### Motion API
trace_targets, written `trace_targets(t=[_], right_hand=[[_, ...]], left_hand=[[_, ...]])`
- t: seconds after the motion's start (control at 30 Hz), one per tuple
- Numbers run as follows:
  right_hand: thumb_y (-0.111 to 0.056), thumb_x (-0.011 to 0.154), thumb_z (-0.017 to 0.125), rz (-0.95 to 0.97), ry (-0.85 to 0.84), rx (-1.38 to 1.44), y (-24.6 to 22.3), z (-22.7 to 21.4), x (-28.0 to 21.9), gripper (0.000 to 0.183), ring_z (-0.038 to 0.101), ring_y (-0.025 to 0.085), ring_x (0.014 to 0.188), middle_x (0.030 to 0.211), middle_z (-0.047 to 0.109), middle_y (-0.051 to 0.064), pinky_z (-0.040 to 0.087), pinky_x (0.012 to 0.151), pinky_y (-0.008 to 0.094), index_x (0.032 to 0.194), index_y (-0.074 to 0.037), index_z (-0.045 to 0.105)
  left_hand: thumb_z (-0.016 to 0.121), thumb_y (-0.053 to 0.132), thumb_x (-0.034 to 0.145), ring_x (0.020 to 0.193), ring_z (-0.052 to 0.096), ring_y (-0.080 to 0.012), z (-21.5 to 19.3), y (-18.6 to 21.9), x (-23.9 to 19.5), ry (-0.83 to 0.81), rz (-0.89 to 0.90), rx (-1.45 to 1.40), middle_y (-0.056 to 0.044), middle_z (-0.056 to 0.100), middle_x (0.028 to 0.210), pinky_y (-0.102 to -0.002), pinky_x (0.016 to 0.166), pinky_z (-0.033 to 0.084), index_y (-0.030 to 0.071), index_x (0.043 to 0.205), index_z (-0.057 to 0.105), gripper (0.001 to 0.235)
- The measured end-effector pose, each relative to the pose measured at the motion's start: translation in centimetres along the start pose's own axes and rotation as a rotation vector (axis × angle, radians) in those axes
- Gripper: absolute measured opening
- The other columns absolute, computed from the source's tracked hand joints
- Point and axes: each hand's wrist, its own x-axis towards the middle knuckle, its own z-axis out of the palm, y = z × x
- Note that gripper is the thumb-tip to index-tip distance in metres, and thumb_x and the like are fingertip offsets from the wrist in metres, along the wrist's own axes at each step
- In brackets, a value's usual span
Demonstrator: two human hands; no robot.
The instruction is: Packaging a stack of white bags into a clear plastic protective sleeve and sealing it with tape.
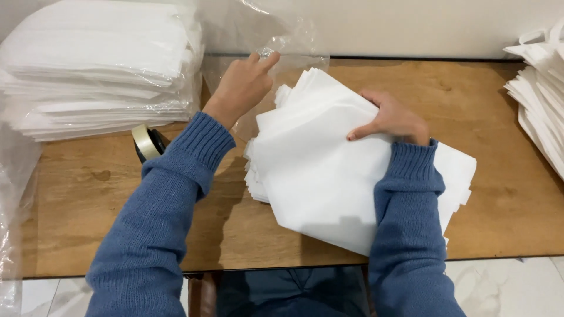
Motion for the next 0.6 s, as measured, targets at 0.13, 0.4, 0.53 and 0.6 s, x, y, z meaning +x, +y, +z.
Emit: trace_targets(t=[0.13, 0.4, 0.53, 0.6], right_hand=[[-0.019, 0.044, 0.077, -0.045, -0.005, -0.009, -0.2, 0.2, -0.7, 0.050, 0.054, 0.012, 0.080, 0.087, 0.059, 0.000, 0.042, 0.068, 0.026, 0.090, -0.010, 0.057], [-0.037, 0.039, 0.077, -0.095, -0.104, -0.214, -2.2, 1.6, -2.1, 0.061, 0.055, 0.012, 0.082, 0.088, 0.061, -0.005, 0.040, 0.069, 0.024, 0.093, -0.019, 0.054], [-0.040, 0.040, 0.075, -0.098, -0.161, -0.233, -2.0, 1.9, -1.7, 0.063, 0.052, 0.012, 0.087, 0.093, 0.058, -0.006, 0.038, 0.071, 0.026, 0.096, -0.020, 0.052], [-0.033, 0.038, 0.078, -0.100, -0.103, -0.137, -0.9, 1.6, -0.9, 0.063, 0.052, 0.012, 0.087, 0.095, 0.057, -0.003, 0.040, 0.073, 0.024, 0.094, -0.017, 0.055]], left_hand=[[0.064, 0.000, 0.062, 0.061, 0.043, -0.0088, 0.1, -0.1, 0.1, -0.014, -0.020, 0.048, 0.004, 0.042, 0.118, -0.017, 0.031, 0.032, 0.020, 0.043, 0.055, 0.030], [0.055, -0.011, 0.062, 0.030, 0.032, -0.0138, -2.3, 0.5, 1.6, -0.033, -0.088, -0.307, -0.019, 0.035, 0.115, -0.026, 0.025, 0.033, 0.026, 0.124, 0.034, 0.076], [0.061, -0.007, 0.061, 0.030, 0.035, -0.0141, -4.1, 0.9, 2.0, -0.064, -0.058, -0.231, -0.016, 0.033, 0.120, -0.027, 0.026, 0.037, 0.027, 0.132, 0.021, 0.088], [0.059, -0.007, 0.062, 0.027, 0.031, -0.0150, -4.2, 0.5, 1.7, 0.085, -0.058, -0.207, -0.016, 0.038, 0.119, -0.027, 0.025, 0.032, 0.027, 0.131, 0.026, 0.083]])
